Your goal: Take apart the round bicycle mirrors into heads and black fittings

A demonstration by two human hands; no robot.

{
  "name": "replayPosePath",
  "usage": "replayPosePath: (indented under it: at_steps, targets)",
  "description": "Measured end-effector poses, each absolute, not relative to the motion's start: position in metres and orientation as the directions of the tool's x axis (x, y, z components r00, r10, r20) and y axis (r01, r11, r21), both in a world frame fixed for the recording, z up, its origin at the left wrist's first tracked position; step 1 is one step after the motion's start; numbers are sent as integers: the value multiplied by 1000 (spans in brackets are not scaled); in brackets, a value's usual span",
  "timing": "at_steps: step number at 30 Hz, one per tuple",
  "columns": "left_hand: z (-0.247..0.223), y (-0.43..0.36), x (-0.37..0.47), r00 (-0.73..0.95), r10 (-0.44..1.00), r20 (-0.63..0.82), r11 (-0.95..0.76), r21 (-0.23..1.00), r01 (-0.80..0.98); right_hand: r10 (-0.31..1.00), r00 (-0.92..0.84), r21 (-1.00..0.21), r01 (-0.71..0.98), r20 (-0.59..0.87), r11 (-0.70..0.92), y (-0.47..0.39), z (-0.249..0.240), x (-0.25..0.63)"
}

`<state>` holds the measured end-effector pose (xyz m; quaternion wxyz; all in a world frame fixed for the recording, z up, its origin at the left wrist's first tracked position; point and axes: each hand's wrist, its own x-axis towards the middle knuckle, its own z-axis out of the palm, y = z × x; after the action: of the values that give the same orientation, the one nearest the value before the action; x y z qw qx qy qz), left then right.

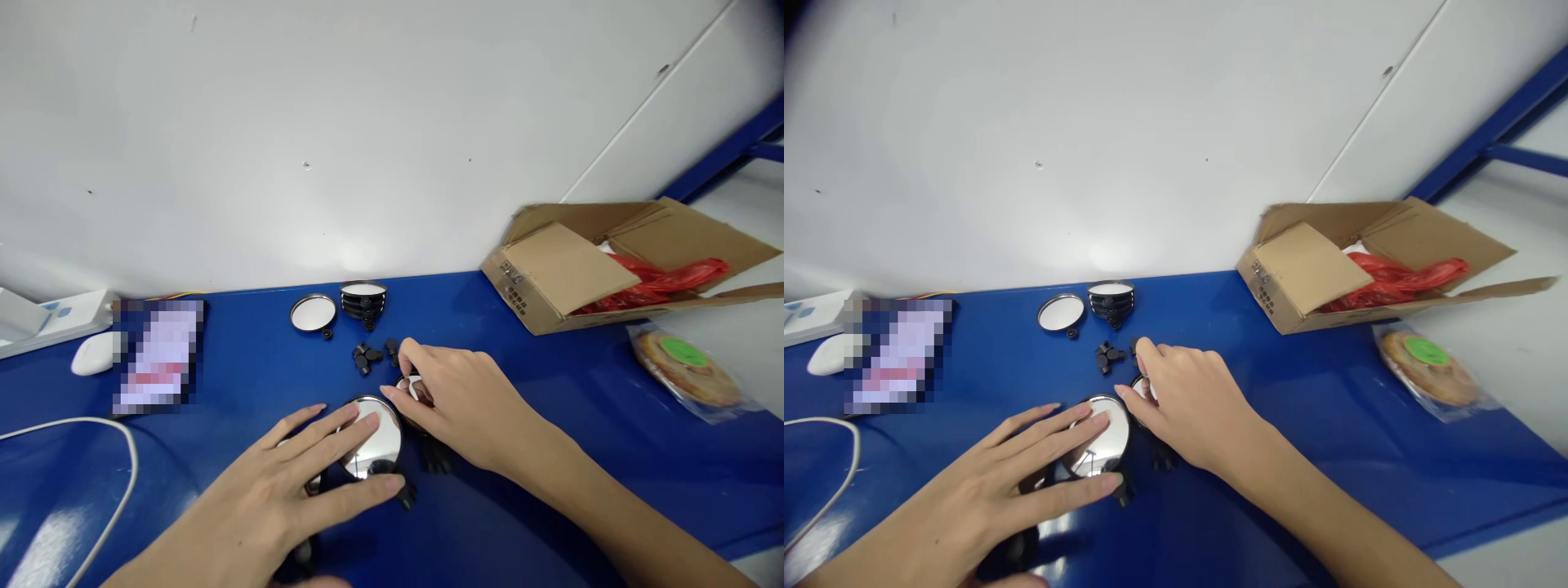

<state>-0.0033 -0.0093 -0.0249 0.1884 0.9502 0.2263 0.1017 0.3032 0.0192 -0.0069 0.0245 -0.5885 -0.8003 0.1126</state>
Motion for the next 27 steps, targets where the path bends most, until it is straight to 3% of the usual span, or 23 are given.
replayPosePath:
  at_steps: [11,15,17,20,27]
  targets:
    - [-25,-5,-15,843,523,129,-805,400,438,944,-320,-199,933,-78,300,17,-7,303]
    - [-34,-11,-22,714,687,137,-688,439,578,947,-312,-197,936,-79,292,17,-8,304]
    - [-37,-12,-24,656,751,74,-609,462,645,947,-311,-193,937,-79,291,16,-9,304]
    - [-39,-13,-24,667,745,6,-585,489,648,948,-306,-184,941,-92,285,16,-9,305]
    - [-39,-11,-19,665,743,76,-621,447,644,944,-311,-163,943,-111,292,18,-9,304]
